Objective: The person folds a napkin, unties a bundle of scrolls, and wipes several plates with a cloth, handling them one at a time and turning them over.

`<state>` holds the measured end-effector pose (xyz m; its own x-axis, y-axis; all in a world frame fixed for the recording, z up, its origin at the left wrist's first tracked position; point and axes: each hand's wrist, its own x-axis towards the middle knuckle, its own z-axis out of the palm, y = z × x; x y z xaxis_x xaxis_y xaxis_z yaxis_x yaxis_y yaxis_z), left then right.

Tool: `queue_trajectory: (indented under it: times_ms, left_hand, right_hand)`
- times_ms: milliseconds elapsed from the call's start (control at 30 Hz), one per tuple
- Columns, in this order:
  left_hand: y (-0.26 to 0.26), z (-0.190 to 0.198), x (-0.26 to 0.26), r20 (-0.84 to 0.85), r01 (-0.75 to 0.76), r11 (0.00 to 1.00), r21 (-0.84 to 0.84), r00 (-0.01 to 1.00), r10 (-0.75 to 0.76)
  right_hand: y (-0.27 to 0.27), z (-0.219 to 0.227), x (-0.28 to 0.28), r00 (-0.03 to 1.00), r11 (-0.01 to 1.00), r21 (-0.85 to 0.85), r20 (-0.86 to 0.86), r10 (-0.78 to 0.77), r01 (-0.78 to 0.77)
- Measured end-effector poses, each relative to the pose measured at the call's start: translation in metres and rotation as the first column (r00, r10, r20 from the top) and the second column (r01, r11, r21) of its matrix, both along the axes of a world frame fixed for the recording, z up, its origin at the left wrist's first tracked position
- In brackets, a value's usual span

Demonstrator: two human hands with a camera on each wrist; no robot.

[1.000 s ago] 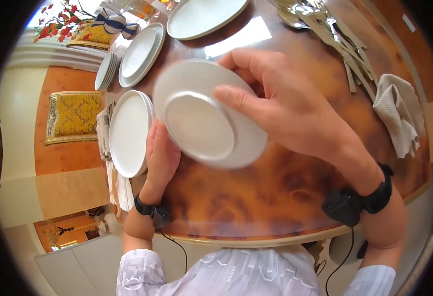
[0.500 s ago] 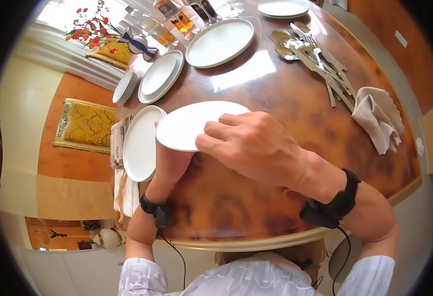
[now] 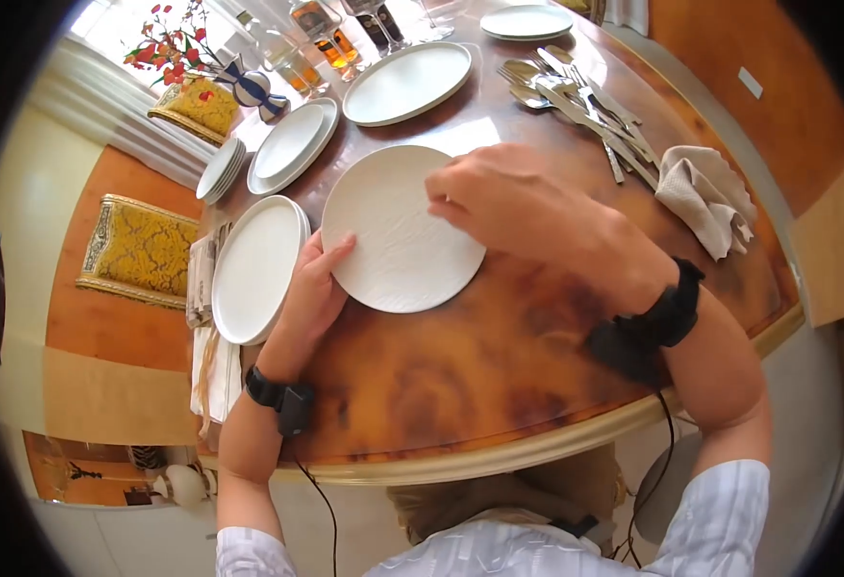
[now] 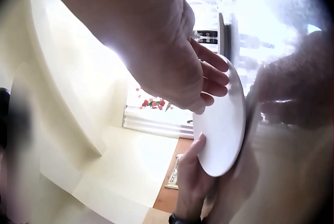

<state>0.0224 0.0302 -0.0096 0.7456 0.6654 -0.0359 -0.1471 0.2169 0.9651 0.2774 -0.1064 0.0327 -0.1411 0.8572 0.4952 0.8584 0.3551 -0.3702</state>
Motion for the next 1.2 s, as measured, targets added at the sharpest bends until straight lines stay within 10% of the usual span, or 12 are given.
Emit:
queue_trajectory:
  times_ms: [300,367,567,633,800,900,1000,1100,1200]
  left_hand:
    - [0.002,-0.011,0.002,-0.060,-0.031,0.962,0.271,0.997,0.049]
    - [0.006,-0.015,0.001,-0.052,-0.015,0.961,0.277,0.998,0.030]
    - [0.008,-0.017,0.002,-0.049,0.023,0.947,0.321,0.999,-0.008]
    - [0.005,-0.014,0.003,-0.065,-0.022,0.911,0.412,0.996,0.054]
    - [0.009,-0.025,0.007,-0.023,-0.061,0.904,0.423,0.997,0.079]
    - [0.006,-0.021,0.009,0.001,-0.073,0.921,0.383,0.997,0.079]
    - [0.010,-0.025,0.004,0.053,-0.042,0.938,0.344,0.998,0.025]
    - [0.020,-0.031,0.003,0.069,-0.104,0.958,0.266,0.994,0.088]
    - [0.020,-0.037,0.002,0.037,-0.091,0.961,0.261,0.996,0.084]
  right_hand:
    - [-0.042,0.051,0.098,0.900,0.892,0.126,-0.106,-0.423,0.434]
    - [-0.088,0.064,0.105,0.766,0.788,-0.087,-0.192,-0.614,0.610]
    - [-0.198,-0.042,0.136,0.810,0.810,-0.017,0.025,-0.586,0.586]
    - [-0.215,-0.048,0.123,0.657,0.657,-0.006,0.030,-0.753,0.754]
    - [-0.164,0.016,0.016,0.718,0.742,-0.036,-0.226,-0.658,0.669]
    - [-0.090,0.026,-0.052,0.966,0.956,0.174,0.067,-0.251,0.236]
    - [-0.010,0.000,-0.093,0.941,0.981,0.184,0.338,0.001,-0.067]
    - [0.047,-0.016,-0.071,0.902,0.952,0.307,0.413,-0.122,-0.012]
    - [0.052,-0.002,-0.026,0.909,0.930,0.001,0.212,-0.358,0.367]
